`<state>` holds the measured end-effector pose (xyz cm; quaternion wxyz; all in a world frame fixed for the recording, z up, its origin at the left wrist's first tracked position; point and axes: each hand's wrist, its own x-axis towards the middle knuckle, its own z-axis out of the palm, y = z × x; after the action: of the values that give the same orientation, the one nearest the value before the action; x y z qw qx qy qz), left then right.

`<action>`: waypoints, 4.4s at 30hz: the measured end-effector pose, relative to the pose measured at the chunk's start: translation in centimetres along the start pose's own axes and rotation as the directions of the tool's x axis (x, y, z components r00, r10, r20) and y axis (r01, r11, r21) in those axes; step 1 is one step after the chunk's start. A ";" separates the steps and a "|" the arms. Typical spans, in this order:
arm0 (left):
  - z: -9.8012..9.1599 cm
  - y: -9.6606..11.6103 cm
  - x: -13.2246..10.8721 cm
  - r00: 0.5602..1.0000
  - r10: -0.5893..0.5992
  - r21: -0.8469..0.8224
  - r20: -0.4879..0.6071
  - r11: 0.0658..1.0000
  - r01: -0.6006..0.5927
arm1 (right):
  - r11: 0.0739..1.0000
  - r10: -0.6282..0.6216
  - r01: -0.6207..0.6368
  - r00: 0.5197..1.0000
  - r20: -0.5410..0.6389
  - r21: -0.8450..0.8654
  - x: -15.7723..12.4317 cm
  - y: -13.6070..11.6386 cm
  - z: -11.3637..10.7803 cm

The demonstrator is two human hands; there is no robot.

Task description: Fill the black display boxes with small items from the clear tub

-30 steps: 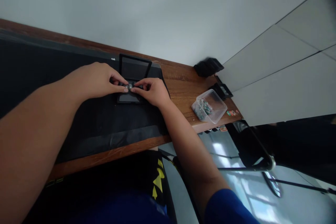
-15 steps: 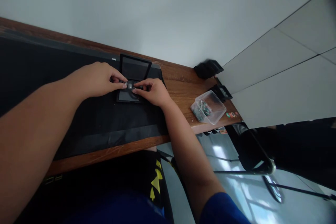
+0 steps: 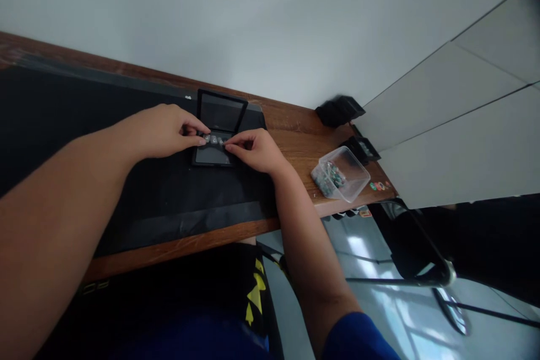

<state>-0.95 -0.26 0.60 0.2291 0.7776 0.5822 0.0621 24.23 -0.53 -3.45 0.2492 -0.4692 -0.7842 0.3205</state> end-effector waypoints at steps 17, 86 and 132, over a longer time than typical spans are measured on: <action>1.7 1.4 0.0 0.998 0.057 -0.073 -0.024 0.996 -0.058 | 0.987 -0.087 0.119 0.962 -0.260 0.110 -2.0 -1.8 -0.5; -0.4 2.1 -1.4 0.955 -0.039 -0.055 -0.295 0.998 0.024 | 0.894 -0.178 0.021 0.934 -0.310 -0.448 -8.5 -5.5 -14.1; 2.0 2.7 -0.4 0.994 0.056 0.181 -0.089 0.983 -0.039 | 0.847 0.235 -0.135 0.962 -0.135 0.514 0.9 0.3 0.9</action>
<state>2.02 -1.78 0.01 0.1292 0.8050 0.5768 0.0515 23.36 0.12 -4.22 0.4047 -0.4911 -0.5972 0.4883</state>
